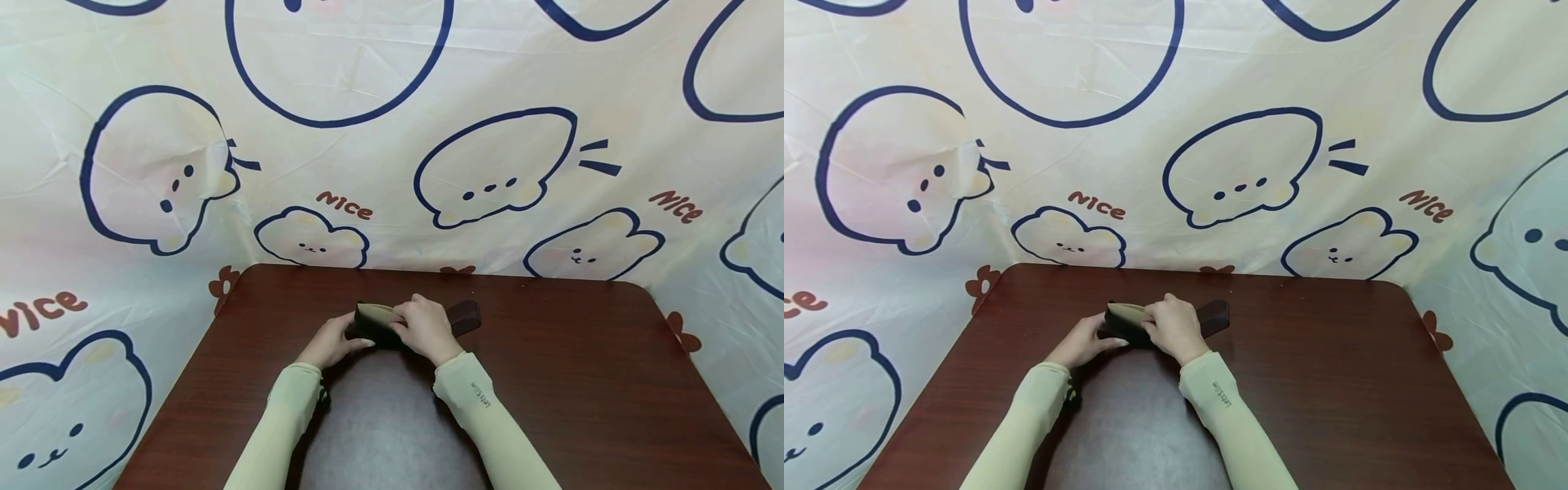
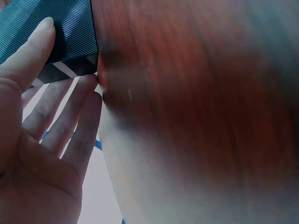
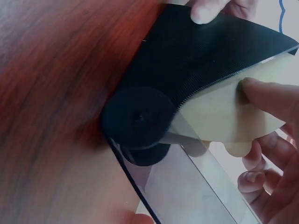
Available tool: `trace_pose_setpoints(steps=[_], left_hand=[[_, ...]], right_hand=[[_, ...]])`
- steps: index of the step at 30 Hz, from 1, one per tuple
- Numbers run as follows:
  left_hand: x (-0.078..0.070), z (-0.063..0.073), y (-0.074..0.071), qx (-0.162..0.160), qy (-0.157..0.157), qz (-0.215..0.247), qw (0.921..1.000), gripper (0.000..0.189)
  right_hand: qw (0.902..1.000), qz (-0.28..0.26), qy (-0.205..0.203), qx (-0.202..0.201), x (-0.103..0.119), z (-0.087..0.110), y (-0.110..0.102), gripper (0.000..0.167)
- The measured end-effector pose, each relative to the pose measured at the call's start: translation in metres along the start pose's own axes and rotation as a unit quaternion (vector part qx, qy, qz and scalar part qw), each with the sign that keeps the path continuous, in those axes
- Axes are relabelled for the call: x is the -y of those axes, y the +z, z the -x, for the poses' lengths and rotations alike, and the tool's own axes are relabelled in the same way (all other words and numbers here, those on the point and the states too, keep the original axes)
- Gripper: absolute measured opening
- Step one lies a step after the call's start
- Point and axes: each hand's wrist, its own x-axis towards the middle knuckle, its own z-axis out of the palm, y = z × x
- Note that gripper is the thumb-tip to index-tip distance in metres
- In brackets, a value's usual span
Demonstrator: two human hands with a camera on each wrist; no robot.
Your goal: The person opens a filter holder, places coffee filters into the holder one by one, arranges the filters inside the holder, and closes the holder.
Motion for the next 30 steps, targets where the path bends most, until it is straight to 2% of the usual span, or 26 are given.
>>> trace_pose_setpoints(steps=[5, 14, 18, 22, 30], left_hand=[[-0.0004, -0.0006, 0.0001, -0.002, -0.002, -0.004, 1.0, 0.045], [0.0019, -0.0011, 0.0002, -0.003, 0.002, -0.009, 1.0, 0.042], [0.0021, -0.0013, 0.0003, 0.0, 0.0, -0.01, 1.0, 0.043], [0.0011, -0.001, -0.0001, 0.001, -0.005, -0.006, 1.0, 0.045], [0.0016, -0.0008, -0.0002, 0.003, -0.002, -0.003, 1.0, 0.046]], right_hand=[[0.9994, 0.03, -0.016, -0.007, 0.0022, 0.002, 0.0024, 0.015], [0.9992, 0.034, -0.017, -0.013, 0.0036, 0.0024, 0.0062, 0.011], [0.9998, 0.017, -0.008, -0.01, 0.0037, 0.0032, 0.0043, 0.004], [0.9997, -0.011, -0.006, -0.021, 0.0035, 0.0034, 0.0011, 0.007], [0.9979, -0.055, -0.017, -0.03, 0.0039, 0.0012, 0.0003, 0.005]])
